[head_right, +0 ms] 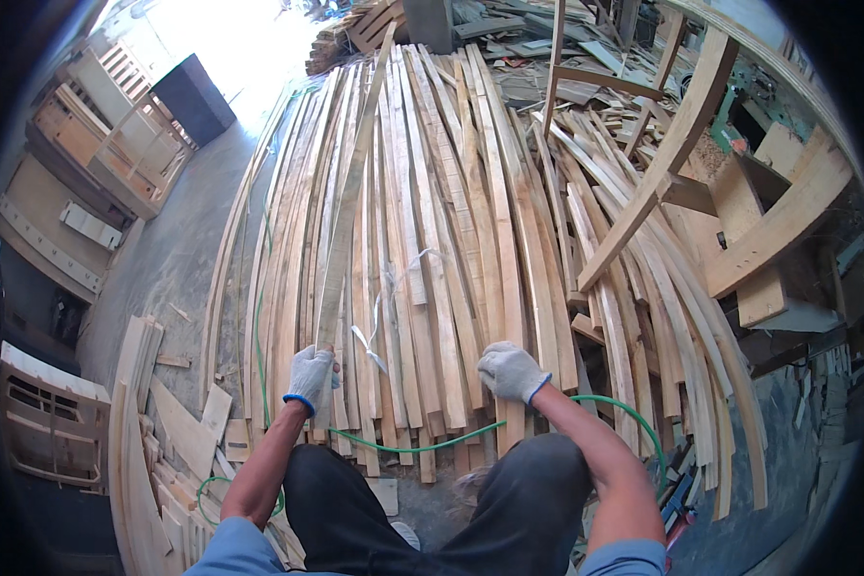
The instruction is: The person uses a nail gun to attach a wooden panel to a frame, then hammers the edges to secure it. They measure the structure with a tape measure and handle several thin wooden strips, inspecting and stacking them.
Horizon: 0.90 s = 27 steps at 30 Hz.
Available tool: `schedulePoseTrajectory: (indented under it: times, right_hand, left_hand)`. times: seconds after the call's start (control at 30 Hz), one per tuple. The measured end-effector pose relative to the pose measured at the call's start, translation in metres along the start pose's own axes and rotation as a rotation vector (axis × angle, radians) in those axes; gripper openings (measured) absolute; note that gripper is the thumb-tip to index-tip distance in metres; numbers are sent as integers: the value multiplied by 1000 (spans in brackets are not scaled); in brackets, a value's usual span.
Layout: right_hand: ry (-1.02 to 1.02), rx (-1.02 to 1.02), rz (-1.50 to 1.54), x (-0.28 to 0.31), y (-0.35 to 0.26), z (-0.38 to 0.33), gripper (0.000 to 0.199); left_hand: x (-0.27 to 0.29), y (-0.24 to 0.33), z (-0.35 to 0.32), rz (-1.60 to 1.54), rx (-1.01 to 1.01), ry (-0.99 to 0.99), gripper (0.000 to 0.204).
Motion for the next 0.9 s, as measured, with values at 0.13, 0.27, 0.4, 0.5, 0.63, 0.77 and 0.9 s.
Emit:
schedulePoseTrajectory:
  times: [0.13,0.27,0.4,0.5,0.63,0.77,0.9]
  right_hand:
    - [10,20,-23,3,-3,2,10]
    - [285,-138,119,37,0,8,11]
    - [547,-336,138,92,23,9,21]
    - [560,-433,181,105,27,13,24]
    - [446,-569,184,83,34,13,31]
    - [341,-587,-2,54,35,17,39]
    - [258,-665,-27,62,42,11,39]
  left_hand:
    - [-30,14,-15,-85,-13,-127,24]
    - [-98,26,-32,-193,-3,-278,23]
    - [-199,37,-49,-394,58,-385,25]
    - [-261,31,-59,-318,69,-401,25]
    - [-304,-34,-41,-114,79,-360,21]
    - [-309,-54,-19,290,-53,-332,33]
    - [-321,24,-43,642,-171,-687,50]
Point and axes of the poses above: each hand's wrist, its own z-axis towards the middle knuckle, its own x-axis out of the back of the hand, y = z × x, the point moved 7 cm from there along z, towards the middle knuckle, and after that the axes turned 12 degrees about -y, right-handed, at the moved point
